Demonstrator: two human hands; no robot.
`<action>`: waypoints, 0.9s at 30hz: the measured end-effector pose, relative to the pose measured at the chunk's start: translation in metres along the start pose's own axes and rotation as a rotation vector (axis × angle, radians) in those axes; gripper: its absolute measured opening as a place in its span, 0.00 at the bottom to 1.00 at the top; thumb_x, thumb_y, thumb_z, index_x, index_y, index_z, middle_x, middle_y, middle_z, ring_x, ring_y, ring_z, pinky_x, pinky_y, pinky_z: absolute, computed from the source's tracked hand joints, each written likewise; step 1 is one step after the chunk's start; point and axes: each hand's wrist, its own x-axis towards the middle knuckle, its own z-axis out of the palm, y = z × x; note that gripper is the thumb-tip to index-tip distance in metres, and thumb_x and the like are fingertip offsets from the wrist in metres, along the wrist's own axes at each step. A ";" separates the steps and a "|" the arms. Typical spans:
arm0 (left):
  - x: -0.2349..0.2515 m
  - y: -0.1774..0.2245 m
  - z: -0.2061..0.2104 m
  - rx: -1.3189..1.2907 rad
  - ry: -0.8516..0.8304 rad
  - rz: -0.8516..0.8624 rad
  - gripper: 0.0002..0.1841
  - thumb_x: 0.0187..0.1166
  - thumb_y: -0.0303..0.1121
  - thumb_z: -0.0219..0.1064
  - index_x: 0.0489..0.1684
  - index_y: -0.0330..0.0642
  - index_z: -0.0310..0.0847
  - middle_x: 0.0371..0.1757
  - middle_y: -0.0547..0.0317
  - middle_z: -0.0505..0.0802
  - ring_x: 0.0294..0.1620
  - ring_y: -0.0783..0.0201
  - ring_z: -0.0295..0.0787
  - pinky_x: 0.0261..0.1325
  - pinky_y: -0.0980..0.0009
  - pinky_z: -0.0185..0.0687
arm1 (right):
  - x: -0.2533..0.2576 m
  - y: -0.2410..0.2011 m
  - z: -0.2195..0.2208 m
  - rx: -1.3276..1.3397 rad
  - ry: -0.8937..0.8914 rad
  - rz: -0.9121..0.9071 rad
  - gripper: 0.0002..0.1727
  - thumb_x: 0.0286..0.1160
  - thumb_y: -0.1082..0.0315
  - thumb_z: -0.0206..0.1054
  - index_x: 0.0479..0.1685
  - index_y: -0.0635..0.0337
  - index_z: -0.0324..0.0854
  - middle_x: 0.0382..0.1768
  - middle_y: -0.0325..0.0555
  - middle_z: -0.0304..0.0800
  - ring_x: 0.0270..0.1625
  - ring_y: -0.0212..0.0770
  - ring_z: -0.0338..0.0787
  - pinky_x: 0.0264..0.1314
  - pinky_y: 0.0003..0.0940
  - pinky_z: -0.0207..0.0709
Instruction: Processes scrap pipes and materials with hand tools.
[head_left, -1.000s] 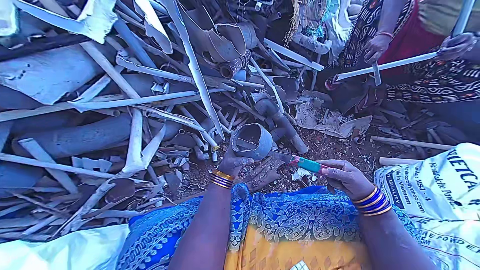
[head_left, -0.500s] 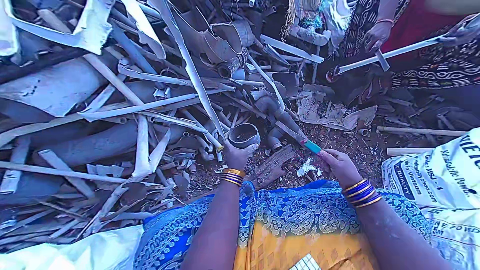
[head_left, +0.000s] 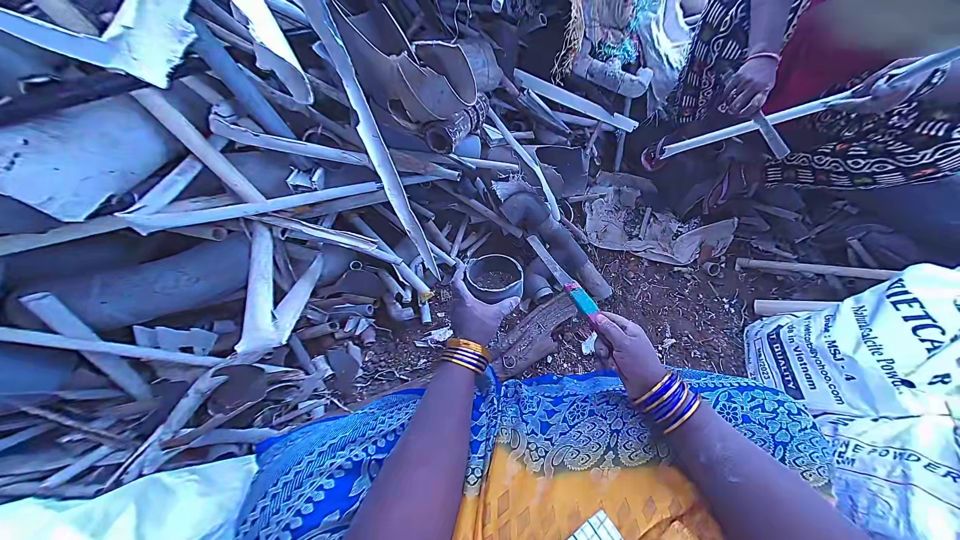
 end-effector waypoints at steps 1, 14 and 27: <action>0.000 0.000 -0.001 0.007 -0.003 -0.008 0.65 0.48 0.39 0.93 0.90 0.31 0.49 0.76 0.28 0.79 0.77 0.39 0.78 0.80 0.47 0.70 | 0.000 -0.001 0.000 0.005 0.001 0.012 0.16 0.96 0.66 0.47 0.63 0.69 0.75 0.14 0.31 0.67 0.12 0.24 0.67 0.16 0.18 0.65; 0.011 0.006 -0.019 -1.255 0.024 -0.598 0.41 0.80 0.75 0.33 0.77 0.54 0.64 0.53 0.45 0.86 0.38 0.53 0.85 0.37 0.57 0.82 | -0.003 -0.016 -0.038 0.143 -0.131 -0.247 0.21 0.85 0.72 0.41 0.48 0.63 0.84 0.17 0.31 0.83 0.13 0.22 0.76 0.16 0.15 0.71; -0.003 0.007 -0.013 -0.965 -0.183 -0.507 0.32 0.92 0.55 0.40 0.82 0.38 0.63 0.76 0.39 0.78 0.70 0.42 0.79 0.65 0.42 0.77 | -0.006 -0.003 -0.013 -0.012 -0.293 -0.186 0.16 0.87 0.68 0.53 0.62 0.66 0.81 0.19 0.29 0.80 0.14 0.20 0.71 0.17 0.15 0.66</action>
